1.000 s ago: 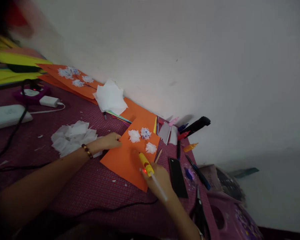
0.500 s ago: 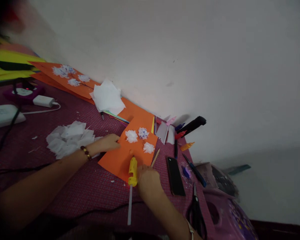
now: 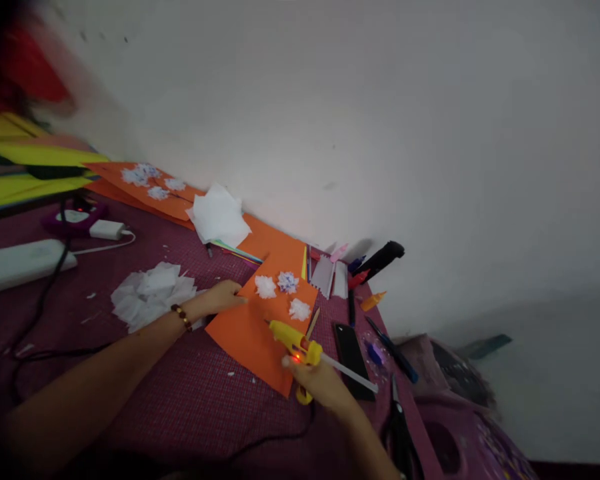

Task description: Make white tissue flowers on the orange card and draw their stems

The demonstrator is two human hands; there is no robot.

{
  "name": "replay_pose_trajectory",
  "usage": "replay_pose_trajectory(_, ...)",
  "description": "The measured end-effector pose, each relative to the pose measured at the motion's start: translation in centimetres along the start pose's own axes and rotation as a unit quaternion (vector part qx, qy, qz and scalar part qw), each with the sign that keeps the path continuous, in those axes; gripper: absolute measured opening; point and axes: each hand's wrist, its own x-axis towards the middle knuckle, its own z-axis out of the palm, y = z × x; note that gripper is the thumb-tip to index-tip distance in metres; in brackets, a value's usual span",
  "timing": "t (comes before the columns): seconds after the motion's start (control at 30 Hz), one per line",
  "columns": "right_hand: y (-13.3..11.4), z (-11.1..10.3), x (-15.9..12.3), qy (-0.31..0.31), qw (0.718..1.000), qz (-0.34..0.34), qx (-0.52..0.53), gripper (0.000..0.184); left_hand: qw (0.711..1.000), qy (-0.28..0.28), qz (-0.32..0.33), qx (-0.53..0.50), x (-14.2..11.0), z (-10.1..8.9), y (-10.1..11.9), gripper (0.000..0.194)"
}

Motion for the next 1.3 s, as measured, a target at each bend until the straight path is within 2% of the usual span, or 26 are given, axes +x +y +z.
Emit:
replay_pose_trajectory(0.1, 2.0, 0.6, -0.8, -0.031, 0.988, -0.006, 0.153, 0.045, 1.0, 0.016, -0.008, 0.006, -0.2, -0.4, 0.2, 0.03)
replay_pose_trajectory(0.23, 3.0, 2.0, -1.9, -0.054, 0.945, -0.013, 0.323, 0.046, 0.997, 0.06, -0.004, 0.039, -0.9, -2.3, 1.3, 0.028)
replay_pose_trajectory(0.37, 2.2, 2.4, -2.6, -0.09, 0.884, -0.05, 0.456, 0.043, 0.992, 0.096, 0.031, 0.075, -2.7, -5.0, 4.5, 0.026)
replay_pose_trajectory(0.43, 1.7, 2.7, -2.9, -0.111, 0.848, -0.083, 0.511, 0.043, 0.989, 0.1, 0.066, 0.089, -4.3, -5.7, 6.6, 0.023)
replay_pose_trajectory(0.53, 1.3, 3.3, -3.4, -0.134, 0.809, -0.125, 0.558, 0.047, 0.986, 0.067, 0.118, 0.091, -7.6, -5.2, 9.3, 0.021)
replay_pose_trajectory(0.67, 0.8, 4.1, -4.4, -0.146, 0.786, -0.15, 0.581, 0.046, 0.984, -0.005, 0.171, 0.047, -12.4, -2.7, 10.5, 0.022)
replay_pose_trajectory(0.83, -0.4, 3.9, -5.5, -0.159, 0.79, -0.165, 0.569, 0.043, 0.985, -0.046, 0.16, -0.053, -16.7, 0.1, 10.4, 0.029)
replay_pose_trajectory(0.97, -0.1, 3.6, -5.5, -0.169, 0.785, -0.17, 0.571, 0.038, 0.984, -0.03, 0.146, -0.098, -17.7, 1.5, 9.9, 0.027)
replay_pose_trajectory(1.03, 0.5, 3.6, -5.0, -0.13, 0.818, -0.141, 0.542, 0.034, 0.988, -0.013, 0.13, -0.077, -17.5, 1.6, 9.2, 0.026)
replay_pose_trajectory(1.17, 2.0, 3.5, -3.7, 0.044, 0.93, -0.045, 0.361, 0.033, 0.994, 0.059, 0.07, 0.056, -16.4, 0.4, 6.8, 0.024)
replay_pose_trajectory(1.23, 2.5, 3.2, -2.9, 0.091, 0.959, -0.032, 0.268, 0.036, 0.988, 0.087, 0.053, 0.12, -15.8, 0.0, 5.6, 0.025)
replay_pose_trajectory(1.3, 2.7, 2.7, -2.0, 0.092, 0.974, -0.049, 0.202, 0.04, 0.983, 0.087, 0.064, 0.149, -15.1, 0.2, 4.8, 0.024)
